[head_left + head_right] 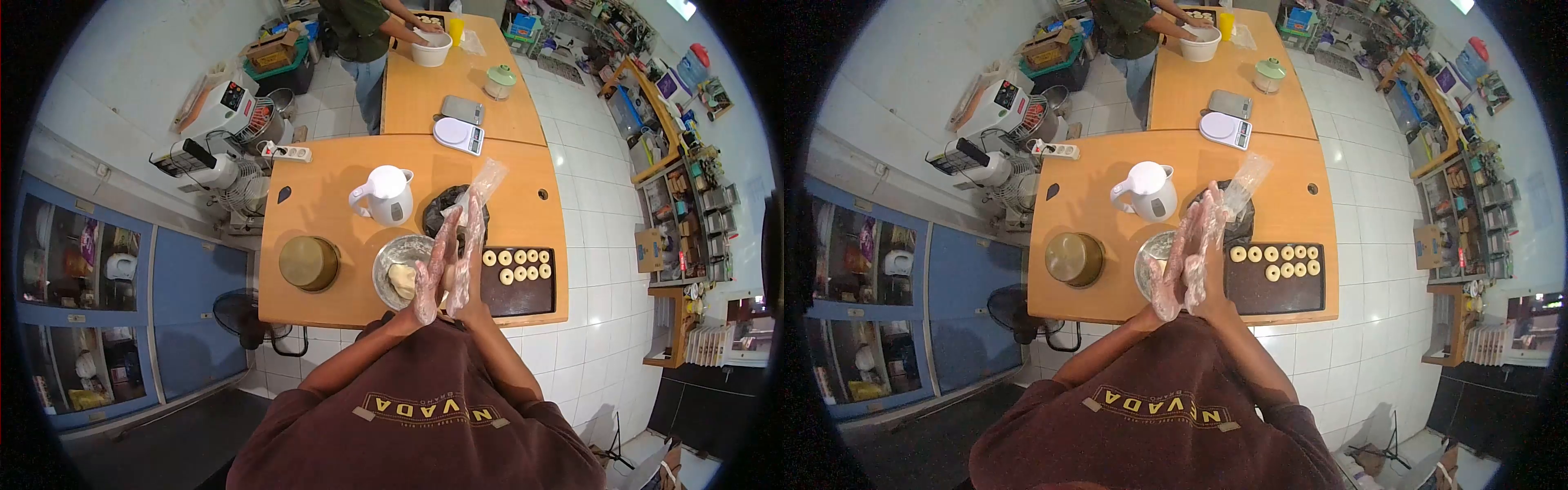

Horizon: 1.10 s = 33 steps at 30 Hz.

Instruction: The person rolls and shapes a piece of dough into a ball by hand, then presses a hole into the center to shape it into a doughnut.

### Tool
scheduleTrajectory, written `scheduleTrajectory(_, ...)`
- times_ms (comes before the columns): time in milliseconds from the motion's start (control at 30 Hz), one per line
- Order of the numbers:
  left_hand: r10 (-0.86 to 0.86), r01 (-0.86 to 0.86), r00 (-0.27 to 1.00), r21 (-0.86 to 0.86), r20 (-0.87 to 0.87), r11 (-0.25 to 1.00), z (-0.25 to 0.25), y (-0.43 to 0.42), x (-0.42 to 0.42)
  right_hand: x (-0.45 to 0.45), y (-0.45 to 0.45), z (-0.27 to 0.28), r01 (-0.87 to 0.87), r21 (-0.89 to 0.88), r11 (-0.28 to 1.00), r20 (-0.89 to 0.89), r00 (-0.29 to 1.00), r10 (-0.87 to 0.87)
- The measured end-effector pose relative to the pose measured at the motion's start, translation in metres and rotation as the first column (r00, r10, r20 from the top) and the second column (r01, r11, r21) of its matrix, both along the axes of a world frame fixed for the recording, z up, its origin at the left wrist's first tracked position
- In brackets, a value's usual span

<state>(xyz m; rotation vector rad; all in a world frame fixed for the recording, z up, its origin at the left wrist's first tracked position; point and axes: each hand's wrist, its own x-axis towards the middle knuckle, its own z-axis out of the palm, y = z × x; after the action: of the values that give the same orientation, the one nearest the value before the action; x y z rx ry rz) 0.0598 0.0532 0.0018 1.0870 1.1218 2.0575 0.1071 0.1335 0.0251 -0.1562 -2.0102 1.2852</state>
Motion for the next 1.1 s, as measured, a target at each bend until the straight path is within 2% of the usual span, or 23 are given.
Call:
scheduleTrajectory(33,-0.002,0.003,0.996,-0.01,0.086,1.0,0.015,-0.003,0.002,0.0,0.003,-0.003,-0.007,-0.022,1.0,-0.012,1.0,0.007)
scheduleTrajectory(167,0.091,-0.096,0.994,0.078,0.063,0.992,0.031,0.003,-0.019,0.006,-0.006,-0.016,-0.069,-0.032,0.997,0.058,0.996,0.071)
scheduleTrajectory(267,0.15,-0.153,0.983,0.017,0.107,0.988,0.027,0.007,-0.027,0.007,-0.019,-0.016,-0.095,0.01,0.995,0.034,0.995,0.095)
scheduleTrajectory(333,0.055,-0.071,0.94,0.035,0.336,0.997,-0.001,0.012,-0.019,0.008,-0.022,-0.014,-0.11,0.061,0.992,-0.006,0.994,0.111)
scheduleTrajectory(400,-0.001,-0.023,0.948,0.071,0.319,0.997,-0.01,0.016,-0.011,0.008,-0.015,-0.013,-0.077,0.079,0.994,0.019,0.997,0.076)
scheduleTrajectory(433,0.0,-0.011,0.952,0.035,0.307,0.999,-0.01,0.017,-0.003,0.008,-0.011,-0.012,-0.059,0.071,0.996,0.038,0.998,0.057)
scheduleTrajectory(533,-0.014,0.019,0.994,-0.045,0.11,0.999,0.008,0.003,0.009,0.011,0.004,-0.006,-0.022,0.017,1.0,0.039,0.999,0.022)
scheduleTrajectory(667,0.043,-0.043,0.999,-0.069,-0.008,0.997,0.024,0.006,0.006,0.011,0.01,-0.004,-0.024,-0.062,0.998,0.047,0.999,0.027)
scheduleTrajectory(800,0.112,-0.11,0.991,-0.028,0.078,0.994,0.036,0.015,-0.011,0.01,-0.006,-0.005,-0.069,-0.149,0.986,0.048,0.996,0.077)
scheduleTrajectory(867,0.123,-0.112,0.979,-0.076,0.164,0.991,0.037,0.017,-0.017,0.01,-0.013,-0.011,-0.089,-0.114,0.989,0.028,0.995,0.093)
scheduleTrajectory(933,0.128,-0.106,0.972,-0.118,0.198,0.987,0.018,0.019,-0.021,0.004,-0.007,-0.03,-0.093,0.036,0.995,-0.036,0.995,0.095)
scheduleTrajectory(967,0.088,-0.065,0.964,-0.097,0.252,0.993,0.002,0.023,-0.018,0.008,-0.003,-0.033,-0.087,0.095,0.992,0.005,0.996,0.086)
scheduleTrajectory(1100,0.046,-0.028,0.978,-0.09,0.201,0.995,0.001,0.019,0.002,0.009,0.009,-0.01,-0.053,0.051,0.997,0.018,0.998,0.052)
